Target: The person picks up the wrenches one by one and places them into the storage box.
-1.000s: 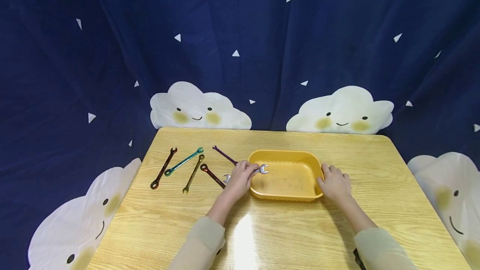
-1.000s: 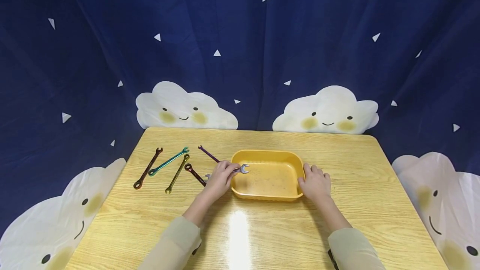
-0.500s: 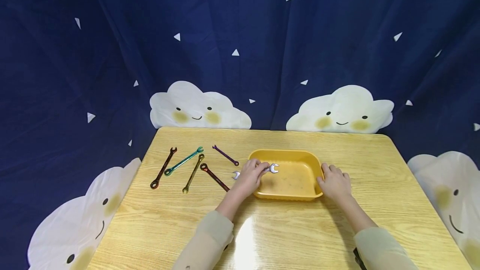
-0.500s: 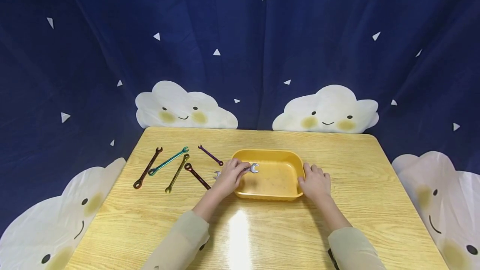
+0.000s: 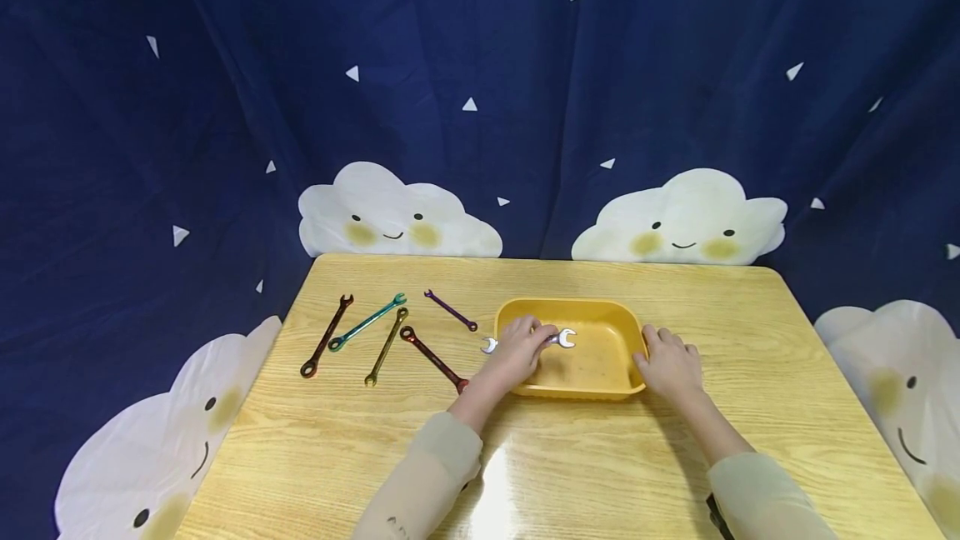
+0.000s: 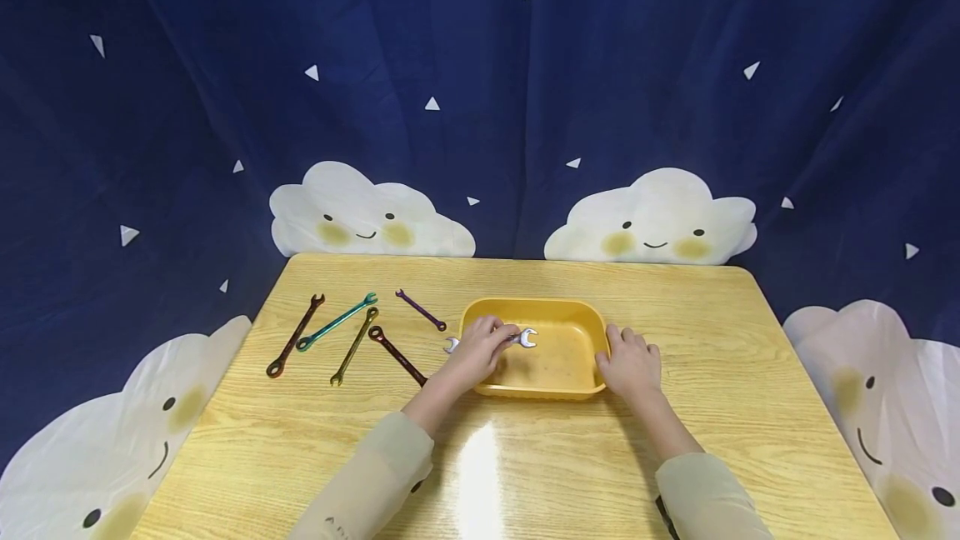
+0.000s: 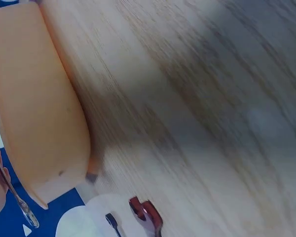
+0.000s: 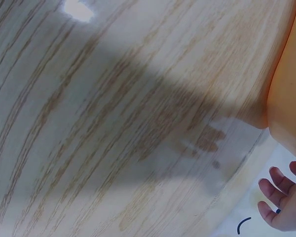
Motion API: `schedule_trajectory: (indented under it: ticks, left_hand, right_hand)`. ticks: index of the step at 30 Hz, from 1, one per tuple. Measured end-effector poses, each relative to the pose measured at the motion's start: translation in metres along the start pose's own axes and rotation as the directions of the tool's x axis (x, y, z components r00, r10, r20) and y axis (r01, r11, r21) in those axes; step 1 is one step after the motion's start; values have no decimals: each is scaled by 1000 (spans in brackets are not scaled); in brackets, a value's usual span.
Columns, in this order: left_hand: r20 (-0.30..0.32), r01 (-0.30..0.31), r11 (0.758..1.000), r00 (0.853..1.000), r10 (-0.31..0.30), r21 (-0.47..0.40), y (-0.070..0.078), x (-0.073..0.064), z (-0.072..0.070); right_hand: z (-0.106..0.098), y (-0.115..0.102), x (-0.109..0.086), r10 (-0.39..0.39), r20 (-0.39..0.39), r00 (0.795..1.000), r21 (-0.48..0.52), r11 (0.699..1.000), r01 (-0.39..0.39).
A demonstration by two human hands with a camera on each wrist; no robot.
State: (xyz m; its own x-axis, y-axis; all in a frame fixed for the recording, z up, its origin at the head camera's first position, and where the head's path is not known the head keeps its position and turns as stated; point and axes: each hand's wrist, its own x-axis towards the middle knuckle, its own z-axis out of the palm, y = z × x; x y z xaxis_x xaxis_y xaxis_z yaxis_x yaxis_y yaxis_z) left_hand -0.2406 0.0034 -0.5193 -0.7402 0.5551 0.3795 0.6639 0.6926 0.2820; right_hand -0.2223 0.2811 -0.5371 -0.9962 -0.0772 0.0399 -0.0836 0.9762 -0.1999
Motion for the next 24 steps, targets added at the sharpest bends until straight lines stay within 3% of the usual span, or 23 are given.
schedule_trajectory:
  ticks: [17, 24]
  left_hand:
    - [94, -94, 992, 992, 85, 88, 20, 15, 17]
    - [95, -137, 984, 987, 127, 111, 28, 18, 20]
  right_hand:
    - [2, 2, 0, 7, -12, 1000, 6, 1000, -7]
    - [4, 2, 0, 11, -11, 1000, 4, 1000, -11]
